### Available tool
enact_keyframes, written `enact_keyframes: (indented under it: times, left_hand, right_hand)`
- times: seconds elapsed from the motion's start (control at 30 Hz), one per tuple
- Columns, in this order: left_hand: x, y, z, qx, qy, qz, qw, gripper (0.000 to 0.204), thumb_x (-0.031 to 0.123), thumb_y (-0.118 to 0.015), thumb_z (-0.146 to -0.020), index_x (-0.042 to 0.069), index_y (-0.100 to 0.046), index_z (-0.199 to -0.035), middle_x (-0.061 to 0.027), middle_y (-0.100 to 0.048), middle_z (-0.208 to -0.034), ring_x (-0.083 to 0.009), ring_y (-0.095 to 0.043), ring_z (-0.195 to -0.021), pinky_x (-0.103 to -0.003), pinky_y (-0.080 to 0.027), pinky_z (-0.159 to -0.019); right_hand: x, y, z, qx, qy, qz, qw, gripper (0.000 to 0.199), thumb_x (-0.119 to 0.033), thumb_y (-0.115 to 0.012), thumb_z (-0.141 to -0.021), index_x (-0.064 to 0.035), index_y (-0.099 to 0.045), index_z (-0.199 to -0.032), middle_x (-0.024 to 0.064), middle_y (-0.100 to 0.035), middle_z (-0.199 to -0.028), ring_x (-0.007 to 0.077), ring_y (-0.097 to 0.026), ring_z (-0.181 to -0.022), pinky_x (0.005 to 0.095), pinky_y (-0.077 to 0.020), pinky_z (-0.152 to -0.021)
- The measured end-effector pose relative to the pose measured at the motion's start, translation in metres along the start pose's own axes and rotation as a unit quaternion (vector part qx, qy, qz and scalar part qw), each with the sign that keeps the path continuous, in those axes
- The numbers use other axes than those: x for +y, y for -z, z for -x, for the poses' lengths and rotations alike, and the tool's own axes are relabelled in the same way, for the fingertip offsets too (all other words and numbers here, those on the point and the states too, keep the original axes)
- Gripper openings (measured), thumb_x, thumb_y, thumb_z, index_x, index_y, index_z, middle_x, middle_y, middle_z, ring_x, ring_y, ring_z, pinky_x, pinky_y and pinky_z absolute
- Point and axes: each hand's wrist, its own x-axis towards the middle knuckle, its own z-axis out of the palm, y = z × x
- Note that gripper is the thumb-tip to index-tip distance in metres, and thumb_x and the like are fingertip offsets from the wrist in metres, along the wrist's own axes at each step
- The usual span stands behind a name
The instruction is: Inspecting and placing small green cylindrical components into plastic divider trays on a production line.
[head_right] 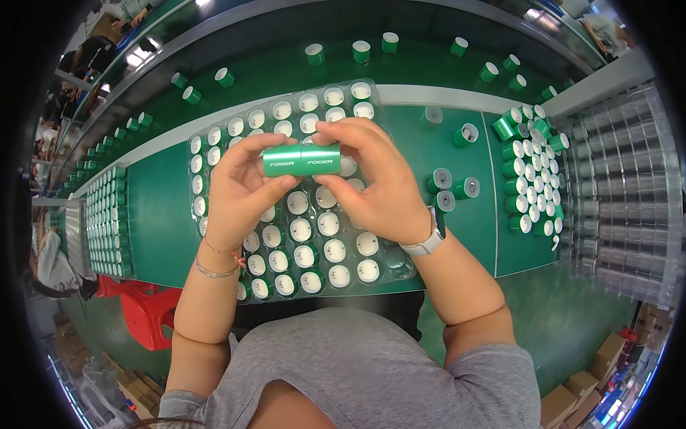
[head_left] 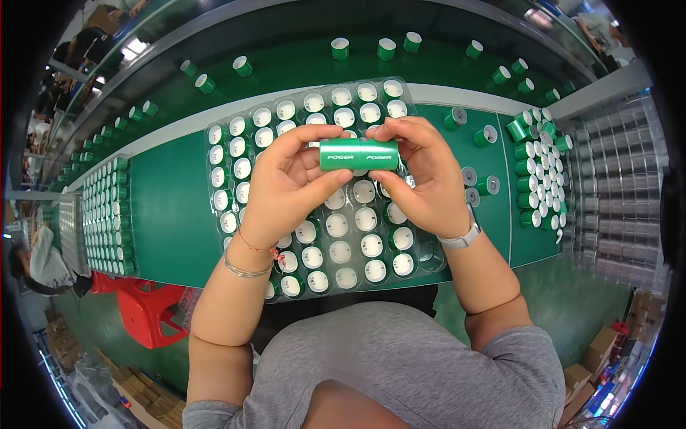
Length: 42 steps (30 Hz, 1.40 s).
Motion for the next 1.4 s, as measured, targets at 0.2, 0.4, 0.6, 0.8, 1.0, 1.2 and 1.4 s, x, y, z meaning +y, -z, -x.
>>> enact_keyframes:
  times: [0.2,0.4,0.6,0.8,1.0,1.2,1.4]
  left_hand:
    - [-0.006,0.003,-0.002,0.030,-0.022,-0.047,0.998,0.032,-0.010,-0.064,-0.084,-0.002,-0.059,-0.115,-0.0073,-0.054,-0.115,-0.0137,-0.058,-0.099,-0.025,-0.052,-0.081]
    - [-0.010,-0.008,-0.001,0.070,-0.072,-0.203,0.974,0.019,0.002,-0.071,-0.081,0.002,-0.067,-0.099,-0.0073,-0.057,-0.107,-0.0136,-0.060,-0.092,-0.024,-0.052,-0.075]
    - [-0.006,-0.009,-0.002,0.105,-0.120,-0.372,0.914,0.005,0.006,-0.069,-0.083,0.002,-0.069,-0.087,-0.0087,-0.062,-0.096,-0.0153,-0.063,-0.078,-0.025,-0.053,-0.062]
    - [-0.009,-0.003,-0.002,0.106,-0.156,-0.358,0.915,0.006,0.006,-0.069,-0.082,0.004,-0.070,-0.087,-0.0073,-0.062,-0.096,-0.0145,-0.062,-0.076,-0.024,-0.052,-0.061]
    - [-0.005,-0.010,-0.001,0.086,-0.146,-0.390,0.905,0.007,0.008,-0.069,-0.078,0.004,-0.068,-0.084,-0.0065,-0.062,-0.091,-0.0152,-0.061,-0.075,-0.026,-0.049,-0.058]
    - [-0.004,-0.005,0.000,0.060,-0.120,-0.397,0.908,0.005,0.008,-0.066,-0.076,0.004,-0.064,-0.079,-0.0060,-0.062,-0.089,-0.0167,-0.058,-0.065,-0.028,-0.045,-0.054]
    - [-0.003,-0.004,0.001,0.050,-0.106,-0.408,0.905,0.005,0.010,-0.064,-0.076,0.006,-0.065,-0.078,-0.0042,-0.062,-0.088,-0.0176,-0.058,-0.063,-0.028,-0.045,-0.054]
  right_hand:
    - [0.000,0.000,0.000,-0.007,0.007,0.029,1.000,0.062,0.018,-0.065,-0.076,-0.0031,-0.046,-0.132,0.0136,-0.049,-0.123,0.0254,-0.055,-0.117,0.0371,-0.0486,-0.097]
    - [-0.005,-0.005,-0.002,-0.006,0.025,0.095,0.995,0.055,0.015,-0.068,-0.074,-0.0018,-0.053,-0.124,0.0146,-0.054,-0.118,0.0266,-0.057,-0.113,0.0356,-0.0506,-0.092]
    - [-0.002,-0.007,-0.004,-0.008,0.080,0.112,0.990,0.051,0.013,-0.071,-0.072,-0.0008,-0.057,-0.119,0.0153,-0.058,-0.113,0.0275,-0.059,-0.108,0.0348,-0.0518,-0.087]
    - [-0.003,-0.008,-0.003,0.009,0.060,0.114,0.992,0.053,0.013,-0.072,-0.071,-0.0011,-0.057,-0.120,0.0154,-0.059,-0.112,0.0281,-0.060,-0.105,0.0368,-0.0519,-0.087]
    - [-0.004,-0.009,-0.004,0.001,0.081,0.134,0.988,0.052,0.012,-0.073,-0.071,-0.0027,-0.058,-0.118,0.0155,-0.061,-0.112,0.0289,-0.062,-0.103,0.0362,-0.0520,-0.085]
    - [-0.006,-0.011,-0.003,-0.015,0.082,0.159,0.984,0.051,0.011,-0.073,-0.070,-0.0034,-0.059,-0.116,0.0150,-0.062,-0.112,0.0288,-0.063,-0.099,0.0352,-0.0523,-0.082]
    - [-0.006,-0.012,-0.003,-0.013,0.076,0.162,0.984,0.050,0.011,-0.073,-0.070,-0.0035,-0.059,-0.116,0.0147,-0.063,-0.112,0.0286,-0.063,-0.098,0.0351,-0.0527,-0.080]
